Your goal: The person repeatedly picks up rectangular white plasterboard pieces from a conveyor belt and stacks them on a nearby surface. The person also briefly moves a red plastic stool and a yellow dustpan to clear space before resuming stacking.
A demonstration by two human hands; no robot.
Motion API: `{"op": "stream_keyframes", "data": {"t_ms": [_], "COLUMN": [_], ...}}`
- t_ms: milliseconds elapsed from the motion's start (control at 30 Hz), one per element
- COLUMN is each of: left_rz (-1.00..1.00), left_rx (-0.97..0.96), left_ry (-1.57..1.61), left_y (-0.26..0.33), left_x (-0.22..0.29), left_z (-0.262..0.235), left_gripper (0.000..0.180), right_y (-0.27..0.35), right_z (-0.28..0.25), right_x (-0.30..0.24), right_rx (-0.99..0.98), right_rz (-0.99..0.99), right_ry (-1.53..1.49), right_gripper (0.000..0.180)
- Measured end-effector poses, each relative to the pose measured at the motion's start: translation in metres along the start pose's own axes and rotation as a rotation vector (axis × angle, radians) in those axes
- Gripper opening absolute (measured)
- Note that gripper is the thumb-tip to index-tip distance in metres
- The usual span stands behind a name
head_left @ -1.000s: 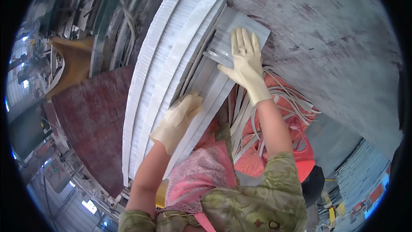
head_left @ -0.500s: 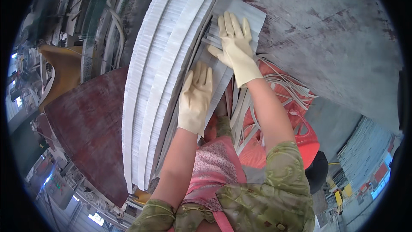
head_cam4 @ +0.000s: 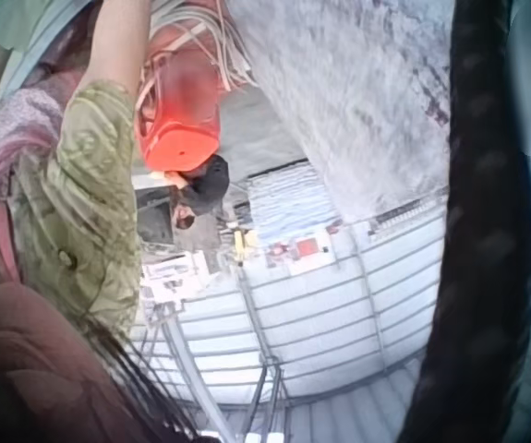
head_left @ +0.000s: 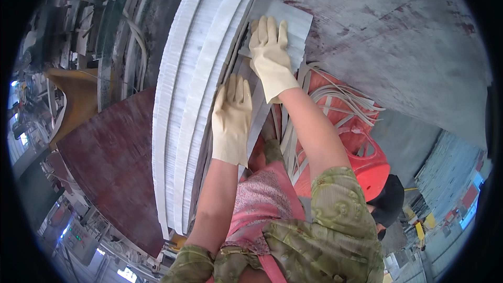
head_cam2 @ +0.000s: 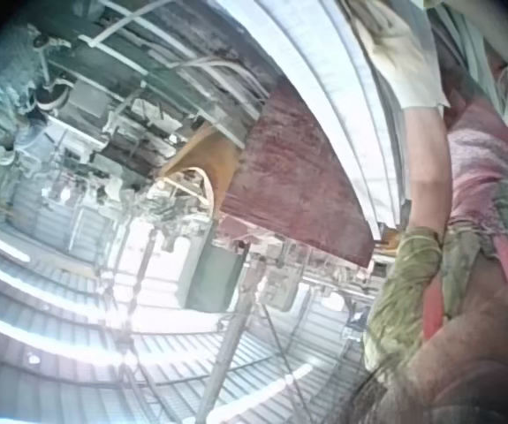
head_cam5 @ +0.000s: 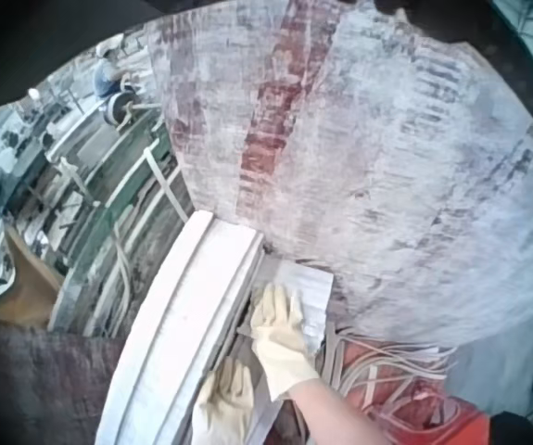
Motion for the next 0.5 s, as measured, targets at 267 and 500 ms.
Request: {"op": "stream_keyframes", "data": {"t_ms": [267,500], "left_rz": [0.021,-0.019], "left_rx": [0.001,-0.036], "left_ry": [-0.020,-0.010], "left_y": [0.006,0.007], "left_x": [0.003,-0.004], "left_z": [-0.002,0.000], "left_gripper": [0.051,0.055], "right_y": [0.056,0.084], "right_z": [-0.003,0.018], "right_x": [0.085,0.068], "right_rx": [0.388,0.293], "right_rz": [0.403,0.612], "right_ry": [-1.279,-1.608], "right_gripper": [0.080,0.055]}}
Point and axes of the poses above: each hand's wrist, its own y-axis away from the middle knuckle, its own z-axis out of the palm, x = y × z, the point moved 5 cm from there along -y, towards the middle knuckle, and after that the axes turned 2 degrees about -x, right-handed, at the moved point
